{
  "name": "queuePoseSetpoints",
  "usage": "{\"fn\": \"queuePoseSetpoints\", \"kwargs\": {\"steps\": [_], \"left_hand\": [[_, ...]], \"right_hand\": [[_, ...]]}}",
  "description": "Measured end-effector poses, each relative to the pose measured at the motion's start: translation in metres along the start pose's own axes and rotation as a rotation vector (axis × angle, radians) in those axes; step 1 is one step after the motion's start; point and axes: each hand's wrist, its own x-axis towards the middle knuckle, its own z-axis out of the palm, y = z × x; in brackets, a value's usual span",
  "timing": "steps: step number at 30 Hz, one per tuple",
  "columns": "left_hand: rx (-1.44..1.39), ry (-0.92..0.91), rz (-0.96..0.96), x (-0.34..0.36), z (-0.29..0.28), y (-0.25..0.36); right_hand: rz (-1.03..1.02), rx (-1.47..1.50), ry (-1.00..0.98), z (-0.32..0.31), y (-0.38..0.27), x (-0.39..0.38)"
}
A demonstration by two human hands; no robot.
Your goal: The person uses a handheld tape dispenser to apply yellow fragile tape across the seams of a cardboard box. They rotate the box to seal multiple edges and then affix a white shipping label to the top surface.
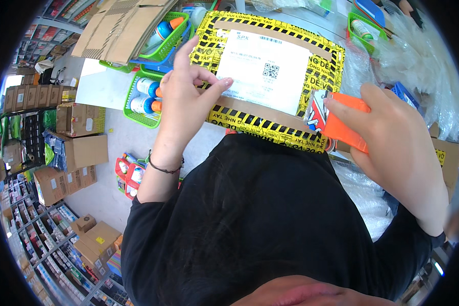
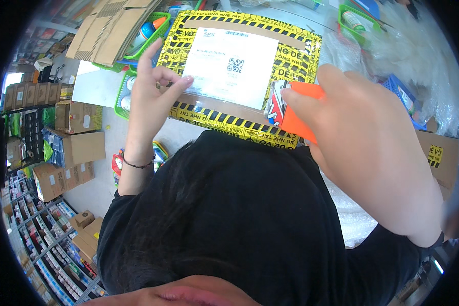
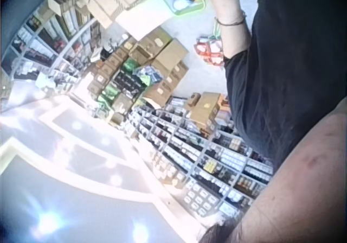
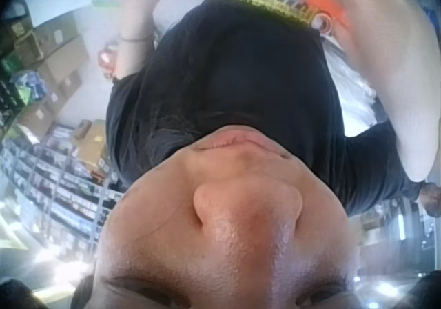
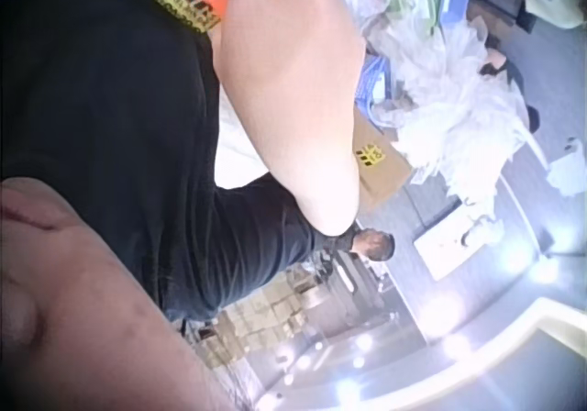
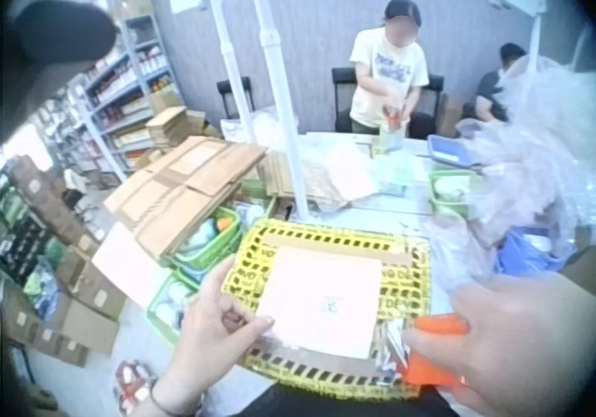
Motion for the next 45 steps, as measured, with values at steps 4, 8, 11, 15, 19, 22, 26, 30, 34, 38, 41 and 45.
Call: {"fn": "queuePoseSetpoints", "kwargs": {"steps": [4,8,11,15,19,22,26,30,34,38,41,45], "left_hand": [[0.14,0.042,0.063,0.0,0.009,-0.006],[0.184,0.053,0.074,-0.001,0.009,-0.01],[0.219,0.077,0.114,0.0,0.008,-0.011],[0.238,0.11,0.16,0.0,0.01,-0.014],[0.285,0.112,0.173,-0.002,0.01,-0.016],[0.467,0.124,0.201,-0.004,0.013,-0.013],[0.637,0.252,0.416,-0.006,0.026,-0.001],[0.332,-0.295,0.761,-0.009,0.046,0.007],[0.428,-0.404,0.738,-0.013,0.054,-0.001],[0.452,-0.288,0.795,-0.014,0.053,-0.003],[0.457,-0.305,0.782,-0.011,0.05,0.001],[0.369,-0.292,0.666,-0.007,0.035,-0.01]], "right_hand": [[-0.011,-0.038,-0.065,0.001,-0.001,0.012],[0.021,-0.095,-0.167,0.002,-0.005,0.026],[0.012,-0.121,-0.197,0.001,-0.008,0.035],[0.005,-0.154,-0.228,0.0,-0.009,0.041],[-0.009,-0.173,-0.21,0.003,-0.008,0.041],[-0.092,-0.091,-0.097,0.004,-0.006,0.042],[-0.259,-0.067,0.053,0.002,-0.003,0.046],[-0.302,-0.17,0.04,0.0,-0.005,0.055],[-0.301,-0.338,0.007,-0.002,-0.01,0.081],[-0.064,-0.426,-0.51,-0.021,-0.02,0.123],[0.201,-0.41,-1.001,-0.041,-0.026,0.16],[0.44,-0.376,-1.289,-0.054,-0.019,0.172]]}}
